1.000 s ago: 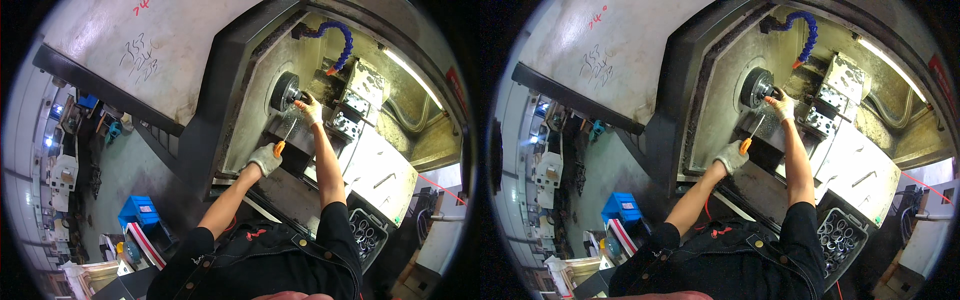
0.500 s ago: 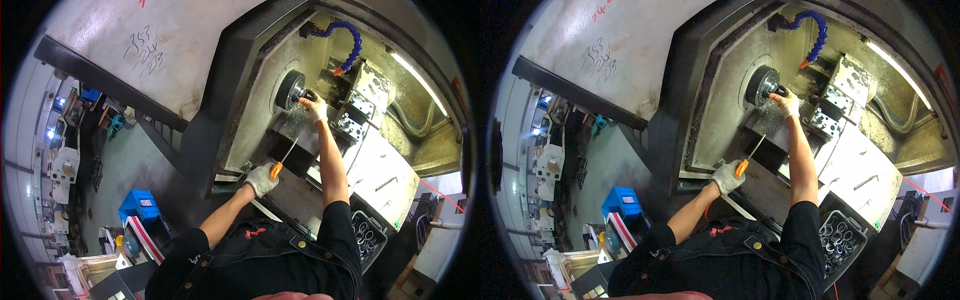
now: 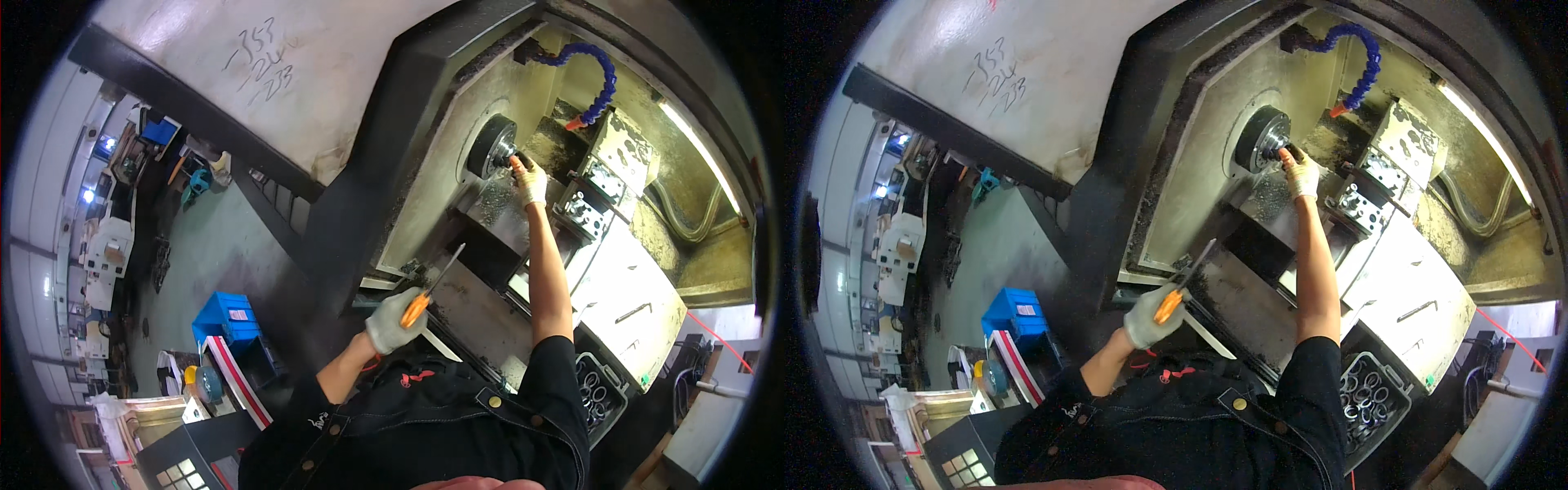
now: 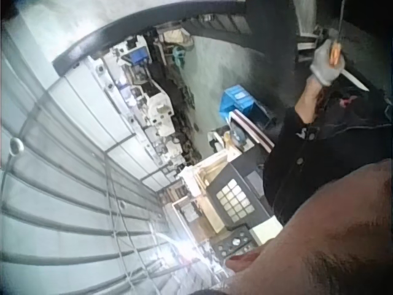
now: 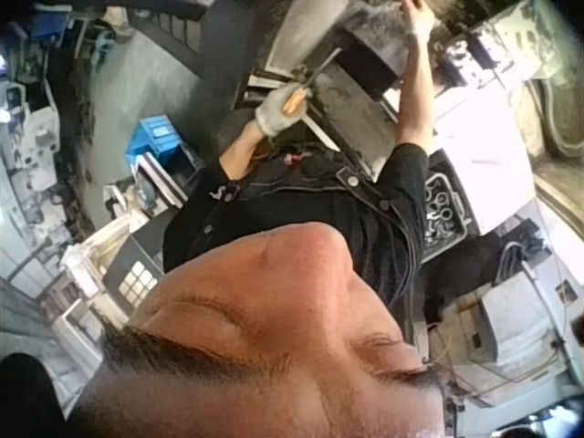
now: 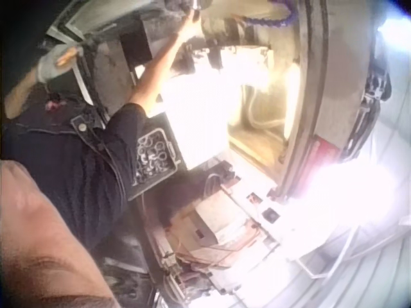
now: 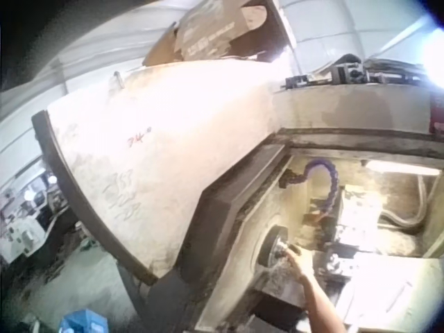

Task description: The person operates a CNC lathe, repeatedly loading small metal rings into the chuck, using a screwdriver to secure them, and then removing the rings after processing. The person places the processed rings into a tray and continues the cycle with new rings from a nearby container.

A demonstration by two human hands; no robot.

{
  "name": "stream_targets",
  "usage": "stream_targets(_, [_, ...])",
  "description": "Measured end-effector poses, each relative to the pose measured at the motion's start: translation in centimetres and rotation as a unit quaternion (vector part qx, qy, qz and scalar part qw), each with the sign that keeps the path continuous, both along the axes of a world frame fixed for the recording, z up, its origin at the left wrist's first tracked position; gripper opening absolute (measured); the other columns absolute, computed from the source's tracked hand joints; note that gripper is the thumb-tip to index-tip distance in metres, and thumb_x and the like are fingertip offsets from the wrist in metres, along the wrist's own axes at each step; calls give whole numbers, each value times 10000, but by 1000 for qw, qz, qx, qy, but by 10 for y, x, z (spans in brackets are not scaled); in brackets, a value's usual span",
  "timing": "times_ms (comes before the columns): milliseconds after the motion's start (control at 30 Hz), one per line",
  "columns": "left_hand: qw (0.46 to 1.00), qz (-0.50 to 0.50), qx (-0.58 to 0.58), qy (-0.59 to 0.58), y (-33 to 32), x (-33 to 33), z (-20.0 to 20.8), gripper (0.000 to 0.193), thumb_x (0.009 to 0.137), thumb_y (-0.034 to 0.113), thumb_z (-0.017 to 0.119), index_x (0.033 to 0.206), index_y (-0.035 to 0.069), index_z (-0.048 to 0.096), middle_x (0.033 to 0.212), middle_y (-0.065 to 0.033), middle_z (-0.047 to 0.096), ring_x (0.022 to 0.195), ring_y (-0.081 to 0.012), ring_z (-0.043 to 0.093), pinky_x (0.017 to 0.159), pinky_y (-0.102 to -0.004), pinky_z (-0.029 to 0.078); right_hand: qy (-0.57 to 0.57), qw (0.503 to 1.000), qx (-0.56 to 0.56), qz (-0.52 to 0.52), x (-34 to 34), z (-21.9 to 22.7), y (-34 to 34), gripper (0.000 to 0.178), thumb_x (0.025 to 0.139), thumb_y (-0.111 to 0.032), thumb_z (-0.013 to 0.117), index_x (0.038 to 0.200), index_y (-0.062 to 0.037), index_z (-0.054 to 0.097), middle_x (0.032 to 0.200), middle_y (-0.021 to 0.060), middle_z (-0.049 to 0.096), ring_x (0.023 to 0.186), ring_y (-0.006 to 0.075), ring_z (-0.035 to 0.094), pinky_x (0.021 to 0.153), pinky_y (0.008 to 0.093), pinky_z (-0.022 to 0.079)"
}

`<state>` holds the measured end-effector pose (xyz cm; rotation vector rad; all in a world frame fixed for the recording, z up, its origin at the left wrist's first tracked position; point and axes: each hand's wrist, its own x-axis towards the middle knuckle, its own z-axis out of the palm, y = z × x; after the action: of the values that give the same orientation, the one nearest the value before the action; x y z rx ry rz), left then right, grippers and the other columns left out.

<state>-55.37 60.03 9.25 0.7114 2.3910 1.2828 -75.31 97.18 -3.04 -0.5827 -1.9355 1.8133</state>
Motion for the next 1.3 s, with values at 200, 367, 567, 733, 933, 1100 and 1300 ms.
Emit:
stream_targets(200, [993, 82, 83, 5, -85, 25, 85, 164, 745, 21, 604, 908, 21, 584, 838, -70, 601, 757, -144, 580, 698, -287, 463, -137, 985, -75, 72, -15, 10, 16, 513, 804, -536, 635, 907, -34, 666, 683, 68, 593, 555, 164, 559, 476, 321, 498])
stream_targets(367, [965, 172, 59, 187, -122, -5, 135, 120, 766, 19, 564, 872, 57, 523, 780, -49, 513, 689, -164, 517, 656, -297, 435, -78, 993, -61, 68, -14, -2, 18, 449, 811, -451, 681, 1014, -51, 661, 734, 5, 623, 576, 95, 539, 506, 251, 438])
stream_targets(567, [888, 156, -128, 413, -161, -88, 136, 336, 704, 111, 651, 1018, 59, 542, 928, -152, 570, 870, -372, 551, 779, -435, 448, 67, 996, 60, 21, -12, -19, 16, 254, 833, -259, 680, 1017, -85, 690, 685, -40, 580, 548, 73, 490, 477, 243, 396])
stream_targets(733, [855, 122, -172, 474, -132, -116, 166, 489, 670, 152, 685, 1121, 48, 528, 1071, -216, 565, 960, -430, 543, 823, -460, 445, -59, 990, -123, 27, 2, 11, 5, 391, 810, -407, 676, 1056, -104, 689, 869, 31, 644, 691, 118, 570, 536, 260, 482])
stream_targets(933, [860, 153, -148, 464, -131, -131, 138, 458, 669, 121, 669, 1098, 43, 526, 1051, -229, 568, 929, -452, 542, 775, -475, 453, -15, 994, 108, -14, 8, 17, -11, 454, 776, -317, 718, 1188, -137, 651, 689, -13, 608, 585, 69, 508, 562, 252, 428])
stream_targets(1100, [867, 138, -132, 461, -112, -137, 137, 400, 671, 102, 652, 1052, 57, 540, 1008, -212, 575, 898, -428, 552, 749, -454, 456, 26, 999, 30, -6, 8, 7, -5, 532, 787, -346, 747, 1233, -92, 609, 712, -18, 585, 564, 60, 464, 533, 225, 397])
stream_targets(1300, [871, 112, -137, 459, -112, -138, 134, 760, 632, 52, 669, 1328, 10, 367, 1084, -148, 594, 1025, -280, 582, 903, -369, 452, 33, 999, 12, -24, 5, -3, -1, 513, 795, -254, 750, 1246, -66, 593, 713, -20, 579, 563, 53, 452, 526, 217, 391])
